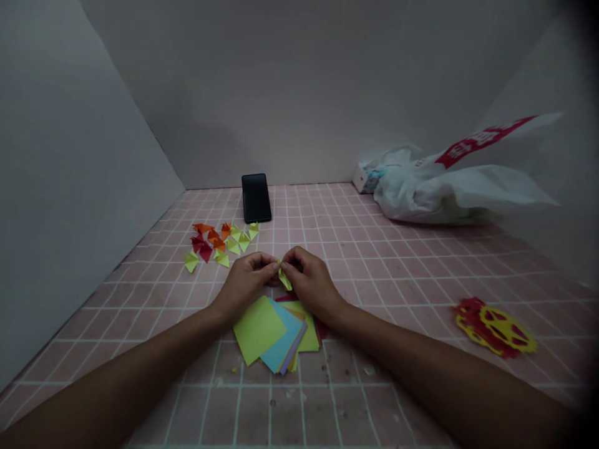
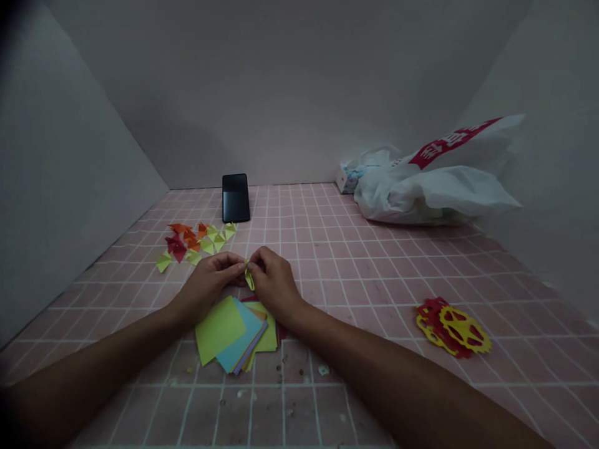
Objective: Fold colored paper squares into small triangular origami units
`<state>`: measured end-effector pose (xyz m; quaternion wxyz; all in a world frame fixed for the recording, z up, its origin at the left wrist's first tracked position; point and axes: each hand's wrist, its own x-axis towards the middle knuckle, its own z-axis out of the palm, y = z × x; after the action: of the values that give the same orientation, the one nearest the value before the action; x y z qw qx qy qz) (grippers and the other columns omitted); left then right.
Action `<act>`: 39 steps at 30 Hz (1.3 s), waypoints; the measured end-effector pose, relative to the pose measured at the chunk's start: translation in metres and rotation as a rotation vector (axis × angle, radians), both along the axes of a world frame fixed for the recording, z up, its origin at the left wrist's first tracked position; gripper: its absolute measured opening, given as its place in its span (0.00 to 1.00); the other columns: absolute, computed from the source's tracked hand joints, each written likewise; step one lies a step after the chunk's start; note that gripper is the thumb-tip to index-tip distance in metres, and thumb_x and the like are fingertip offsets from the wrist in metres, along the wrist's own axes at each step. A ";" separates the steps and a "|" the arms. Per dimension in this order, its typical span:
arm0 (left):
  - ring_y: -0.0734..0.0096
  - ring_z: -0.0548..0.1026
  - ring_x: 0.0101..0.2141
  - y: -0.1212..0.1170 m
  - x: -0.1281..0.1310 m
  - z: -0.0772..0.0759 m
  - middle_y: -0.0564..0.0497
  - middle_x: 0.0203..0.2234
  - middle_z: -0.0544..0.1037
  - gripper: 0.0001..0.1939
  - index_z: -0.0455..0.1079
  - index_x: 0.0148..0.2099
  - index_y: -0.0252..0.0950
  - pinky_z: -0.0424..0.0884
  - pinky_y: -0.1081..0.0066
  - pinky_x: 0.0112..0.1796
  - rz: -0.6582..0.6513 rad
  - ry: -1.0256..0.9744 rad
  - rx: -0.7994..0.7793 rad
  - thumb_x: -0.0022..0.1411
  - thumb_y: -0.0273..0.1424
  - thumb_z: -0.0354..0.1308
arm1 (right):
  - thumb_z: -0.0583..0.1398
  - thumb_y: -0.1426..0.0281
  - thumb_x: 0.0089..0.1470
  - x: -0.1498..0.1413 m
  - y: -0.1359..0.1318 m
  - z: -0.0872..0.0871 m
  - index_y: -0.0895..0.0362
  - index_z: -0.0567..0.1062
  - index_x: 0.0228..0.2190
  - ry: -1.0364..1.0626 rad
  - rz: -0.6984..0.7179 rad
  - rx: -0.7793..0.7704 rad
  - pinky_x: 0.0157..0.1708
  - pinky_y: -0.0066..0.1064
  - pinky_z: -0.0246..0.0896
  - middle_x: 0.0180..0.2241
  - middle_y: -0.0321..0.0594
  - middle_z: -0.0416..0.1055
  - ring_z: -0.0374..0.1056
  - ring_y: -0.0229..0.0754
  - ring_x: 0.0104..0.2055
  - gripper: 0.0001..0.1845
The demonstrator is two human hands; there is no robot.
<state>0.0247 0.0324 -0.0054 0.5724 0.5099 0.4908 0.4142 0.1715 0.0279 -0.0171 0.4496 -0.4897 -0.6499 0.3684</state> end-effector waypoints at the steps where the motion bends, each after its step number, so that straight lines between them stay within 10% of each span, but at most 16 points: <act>1: 0.77 0.72 0.24 0.000 0.000 0.000 0.54 0.23 0.74 0.08 0.72 0.30 0.32 0.69 0.75 0.30 0.003 0.007 0.002 0.50 0.32 0.63 | 0.55 0.73 0.52 0.000 0.000 0.000 0.57 0.68 0.26 0.002 0.001 -0.003 0.27 0.28 0.52 0.23 0.34 0.64 0.59 0.37 0.27 0.04; 39: 0.77 0.72 0.23 0.000 0.002 0.004 0.55 0.23 0.73 0.10 0.70 0.31 0.33 0.70 0.75 0.29 0.001 -0.008 -0.038 0.50 0.34 0.64 | 0.54 0.74 0.54 -0.001 -0.004 0.006 0.57 0.67 0.26 -0.065 -0.021 0.053 0.29 0.28 0.53 0.24 0.34 0.65 0.60 0.37 0.28 0.06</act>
<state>0.0263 0.0321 -0.0016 0.5839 0.4970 0.4965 0.4069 0.1705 0.0240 -0.0110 0.4449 -0.4960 -0.6685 0.3303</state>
